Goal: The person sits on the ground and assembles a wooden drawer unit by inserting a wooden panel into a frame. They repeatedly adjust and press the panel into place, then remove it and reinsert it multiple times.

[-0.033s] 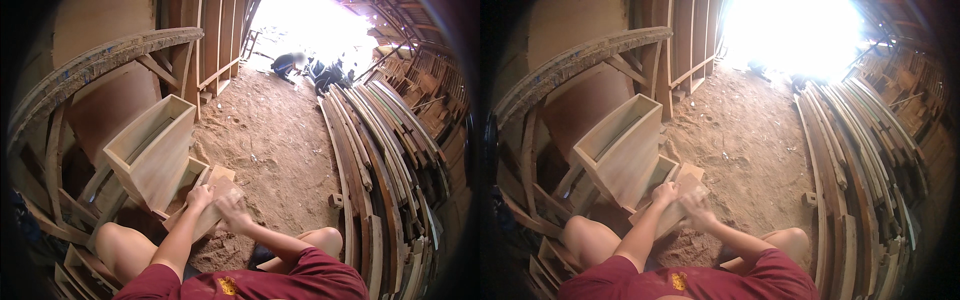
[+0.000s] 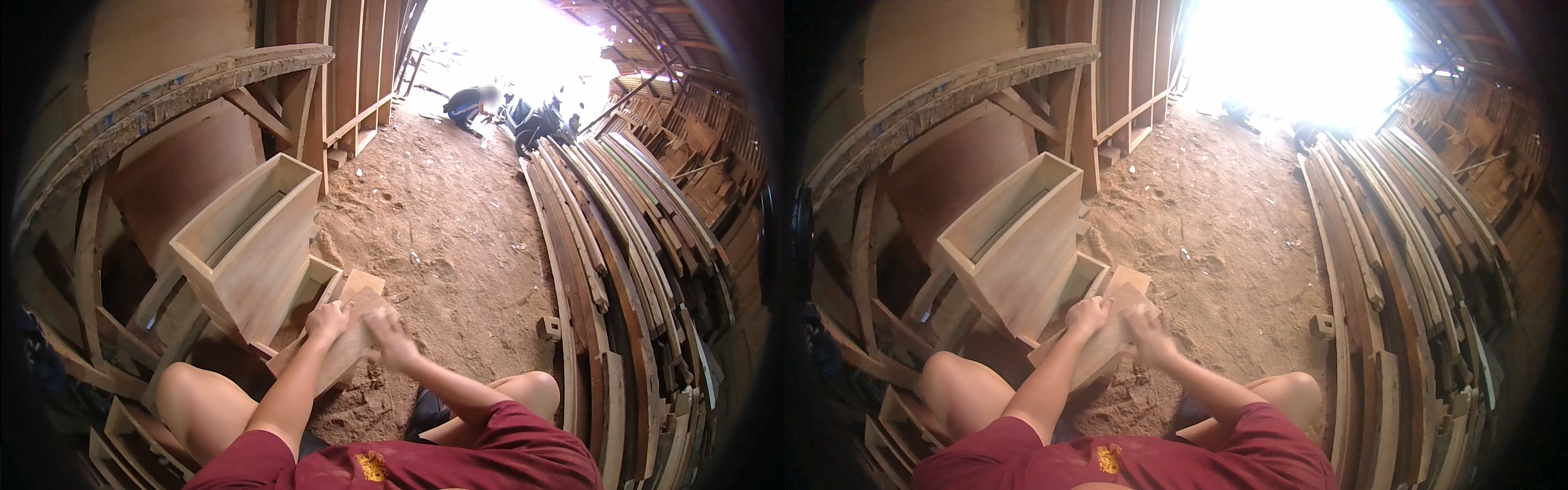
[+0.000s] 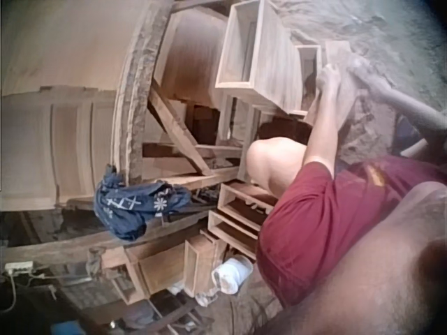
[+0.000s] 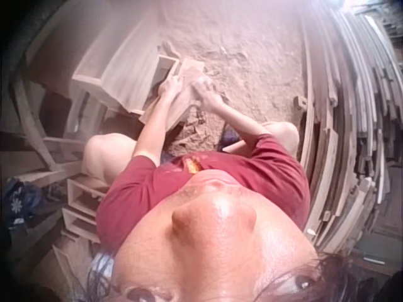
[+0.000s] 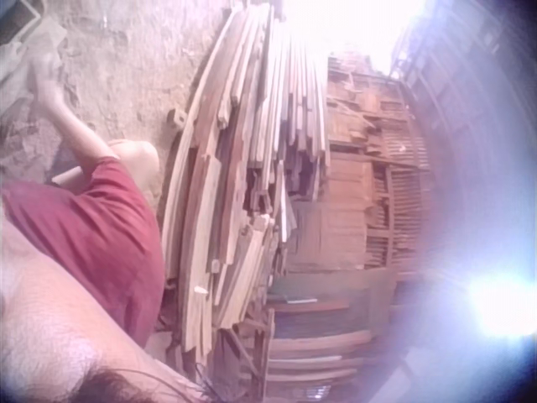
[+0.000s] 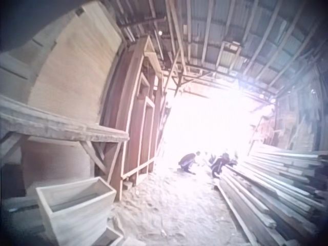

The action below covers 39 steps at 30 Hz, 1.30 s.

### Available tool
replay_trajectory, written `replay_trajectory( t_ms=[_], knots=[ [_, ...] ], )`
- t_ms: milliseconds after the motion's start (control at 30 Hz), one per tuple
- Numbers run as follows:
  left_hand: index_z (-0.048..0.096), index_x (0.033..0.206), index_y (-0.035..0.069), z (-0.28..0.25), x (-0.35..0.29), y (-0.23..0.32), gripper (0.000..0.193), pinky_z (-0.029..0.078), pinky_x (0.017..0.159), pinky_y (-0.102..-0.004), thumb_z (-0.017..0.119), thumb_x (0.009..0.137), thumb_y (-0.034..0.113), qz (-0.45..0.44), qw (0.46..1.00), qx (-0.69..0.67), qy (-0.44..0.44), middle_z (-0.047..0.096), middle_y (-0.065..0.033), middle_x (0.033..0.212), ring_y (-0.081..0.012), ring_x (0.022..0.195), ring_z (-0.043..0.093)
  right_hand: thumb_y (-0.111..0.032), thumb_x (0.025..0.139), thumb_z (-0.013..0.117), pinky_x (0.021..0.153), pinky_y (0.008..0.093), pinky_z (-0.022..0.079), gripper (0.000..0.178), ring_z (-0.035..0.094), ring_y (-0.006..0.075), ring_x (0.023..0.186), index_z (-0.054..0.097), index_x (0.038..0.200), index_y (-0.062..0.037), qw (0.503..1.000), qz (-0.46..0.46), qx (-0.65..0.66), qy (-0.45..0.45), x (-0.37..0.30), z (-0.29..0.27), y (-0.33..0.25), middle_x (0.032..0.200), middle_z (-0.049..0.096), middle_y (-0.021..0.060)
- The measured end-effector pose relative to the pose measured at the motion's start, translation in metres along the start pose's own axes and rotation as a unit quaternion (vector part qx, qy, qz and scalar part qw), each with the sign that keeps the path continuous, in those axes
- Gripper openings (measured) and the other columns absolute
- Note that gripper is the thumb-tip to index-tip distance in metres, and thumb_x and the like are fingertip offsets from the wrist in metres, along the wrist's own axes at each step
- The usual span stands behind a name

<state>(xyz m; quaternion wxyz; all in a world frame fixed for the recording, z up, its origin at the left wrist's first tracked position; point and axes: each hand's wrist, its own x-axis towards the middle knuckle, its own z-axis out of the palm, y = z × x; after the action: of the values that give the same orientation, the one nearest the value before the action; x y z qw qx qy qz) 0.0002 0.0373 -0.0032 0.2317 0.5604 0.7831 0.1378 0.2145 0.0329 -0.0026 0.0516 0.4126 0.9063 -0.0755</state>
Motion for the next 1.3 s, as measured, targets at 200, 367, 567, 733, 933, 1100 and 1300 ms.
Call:
replay_trajectory(
  t_ms=[200, 367, 567, 733, 933, 1100, 1300],
  knots=[
    [0.071, 0.124, 0.014, -0.001, -0.005, 0.001, 0.058, 0.055, 0.096, -0.0509, 0.042, 0.104, 0.06, -0.016, 1.0, -0.012, 0.0, 0.073, -0.0189, 0.12, -0.0361, 0.115, 0.07, -0.079, 0.094, 0.045, 0.124, 0.0665, -0.004, 0.105, 0.001, 0.0412, 0.16, 0.011, 0.168, -0.0128, 0.997, -0.076, -0.033, -0.013, -0.021, 0.006, -0.038, 0.173, 0.012, 0.0175],
    [0.071, 0.123, 0.014, 0.0, -0.003, -0.007, 0.058, 0.055, 0.096, -0.0513, 0.041, 0.105, 0.059, -0.01, 1.0, -0.001, -0.004, 0.073, -0.019, 0.121, -0.0365, 0.115, 0.07, -0.083, 0.094, 0.035, 0.124, 0.0661, -0.003, 0.105, 0.004, 0.0412, 0.16, 0.011, 0.168, -0.012, 0.994, -0.095, -0.05, -0.024, -0.007, 0.0, -0.032, 0.175, 0.014, 0.0082],
    [0.071, 0.124, 0.015, 0.001, -0.001, -0.001, 0.057, 0.055, 0.097, -0.0504, 0.041, 0.105, 0.059, -0.016, 1.0, -0.007, -0.011, 0.073, -0.0187, 0.121, -0.0372, 0.115, 0.069, -0.077, 0.094, 0.046, 0.125, 0.0653, -0.004, 0.103, 0.006, 0.0398, 0.16, 0.016, 0.167, -0.0111, 0.999, -0.006, -0.019, 0.049, 0.002, 0.017, -0.002, 0.173, 0.018, 0.0148],
    [0.071, 0.125, 0.016, -0.002, -0.001, -0.007, 0.056, 0.055, 0.097, -0.0501, 0.041, 0.105, 0.059, -0.02, 1.0, -0.013, -0.008, 0.073, -0.0196, 0.121, -0.0376, 0.115, 0.069, -0.075, 0.096, 0.045, 0.125, 0.0647, -0.004, 0.1, 0.005, 0.0405, 0.16, 0.012, 0.167, -0.0126, 0.989, -0.15, -0.011, 0.002, -0.024, 0.018, -0.052, 0.173, 0.015, 0.0146],
    [0.073, 0.116, 0.013, 0.001, -0.002, 0.003, 0.056, 0.055, 0.095, -0.0514, 0.041, 0.105, 0.058, -0.002, 1.0, -0.007, -0.003, 0.074, -0.0192, 0.116, -0.0383, 0.112, 0.071, -0.082, 0.092, 0.041, 0.125, 0.0656, 0.002, 0.108, 0.007, 0.0405, 0.16, 0.012, 0.167, -0.0099, 0.998, 0.045, -0.019, 0.028, 0.003, 0.004, 0.023, 0.174, 0.013, 0.0141],
    [0.073, 0.115, 0.012, 0.001, 0.0, -0.007, 0.056, 0.055, 0.094, -0.0511, 0.041, 0.105, 0.058, -0.013, 1.0, -0.008, 0.0, 0.074, -0.0198, 0.115, -0.0378, 0.111, 0.071, -0.082, 0.094, 0.036, 0.124, 0.0669, -0.004, 0.102, 0.001, 0.0387, 0.16, 0.012, 0.168, -0.0169, 0.989, -0.148, -0.005, 0.021, -0.022, 0.034, -0.049, 0.174, 0.012, 0.0129],
    [0.073, 0.116, 0.013, 0.004, 0.0, -0.003, 0.056, 0.055, 0.095, -0.0509, 0.041, 0.105, 0.058, 0.003, 1.0, -0.011, -0.001, 0.074, -0.0198, 0.115, -0.0376, 0.111, 0.071, -0.081, 0.093, 0.045, 0.124, 0.0659, -0.005, 0.105, 0.001, 0.0386, 0.16, 0.007, 0.168, -0.0176, 0.999, 0.041, -0.004, -0.002, 0.006, 0.0, 0.01, 0.174, 0.013, 0.0127]
  ],
)
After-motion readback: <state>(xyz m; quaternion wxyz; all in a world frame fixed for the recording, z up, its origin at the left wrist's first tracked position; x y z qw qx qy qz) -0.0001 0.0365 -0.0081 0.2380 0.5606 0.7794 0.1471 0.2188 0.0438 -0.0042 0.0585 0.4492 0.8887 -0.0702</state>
